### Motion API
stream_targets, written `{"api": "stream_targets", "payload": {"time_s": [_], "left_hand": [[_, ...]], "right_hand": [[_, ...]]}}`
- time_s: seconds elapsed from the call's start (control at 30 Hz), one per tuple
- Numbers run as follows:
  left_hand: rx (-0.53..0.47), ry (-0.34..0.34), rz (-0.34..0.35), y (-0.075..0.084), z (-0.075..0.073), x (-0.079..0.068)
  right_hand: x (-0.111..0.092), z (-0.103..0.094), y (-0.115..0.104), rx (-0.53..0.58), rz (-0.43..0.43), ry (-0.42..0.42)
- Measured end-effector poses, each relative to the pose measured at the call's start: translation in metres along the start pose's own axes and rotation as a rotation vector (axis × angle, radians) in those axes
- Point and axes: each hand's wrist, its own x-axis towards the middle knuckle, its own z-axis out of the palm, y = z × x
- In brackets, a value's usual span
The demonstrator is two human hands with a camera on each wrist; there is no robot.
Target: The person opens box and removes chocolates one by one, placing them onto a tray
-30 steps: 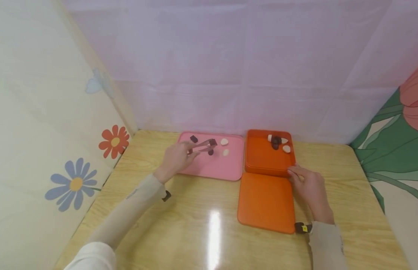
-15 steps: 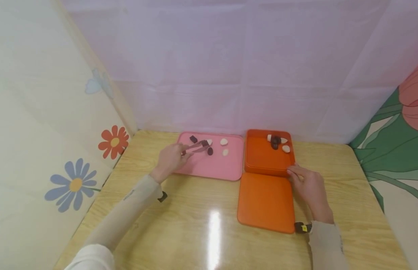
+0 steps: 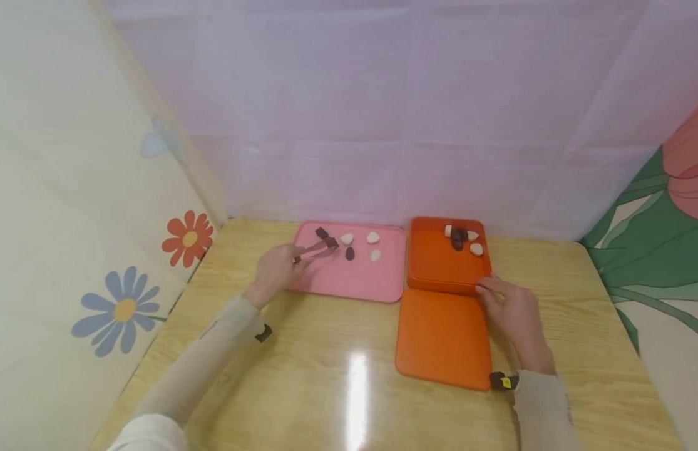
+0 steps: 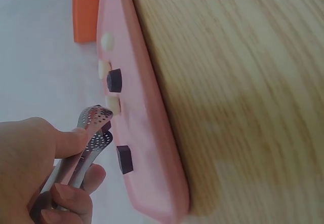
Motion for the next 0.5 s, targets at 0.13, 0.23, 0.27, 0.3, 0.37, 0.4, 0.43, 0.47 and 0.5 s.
{"api": "stream_targets", "payload": {"time_s": [0.13,0.23,0.27,0.3,0.37,0.4,0.43,0.47,0.5], "left_hand": [[0.000,0.007,-0.004,-0.006,0.004,0.000],[-0.008,-0.002,-0.011,-0.010,0.007,0.001],[-0.009,-0.008,-0.011,-0.011,0.008,0.001],[-0.010,-0.013,-0.011,-0.012,0.009,0.001],[-0.018,-0.025,-0.016,-0.013,0.009,0.001],[-0.024,-0.030,-0.021,-0.014,0.009,0.001],[-0.029,-0.033,-0.026,-0.015,0.010,0.001],[-0.031,-0.033,-0.033,-0.015,0.011,0.000],[-0.033,-0.035,-0.041,-0.016,0.011,0.000]], "right_hand": [[0.001,-0.002,-0.001,-0.012,-0.015,-0.011],[0.001,-0.003,-0.002,-0.024,-0.028,-0.038],[0.001,-0.004,-0.002,-0.033,-0.032,-0.051],[0.001,-0.004,-0.002,-0.046,-0.041,-0.061],[0.001,-0.004,-0.003,-0.068,-0.055,-0.078],[0.001,-0.003,-0.003,-0.083,-0.062,-0.087],[0.001,-0.002,-0.003,-0.093,-0.061,-0.098],[0.001,-0.001,-0.003,-0.098,-0.060,-0.105],[0.001,0.000,-0.003,-0.100,-0.061,-0.108]]}}
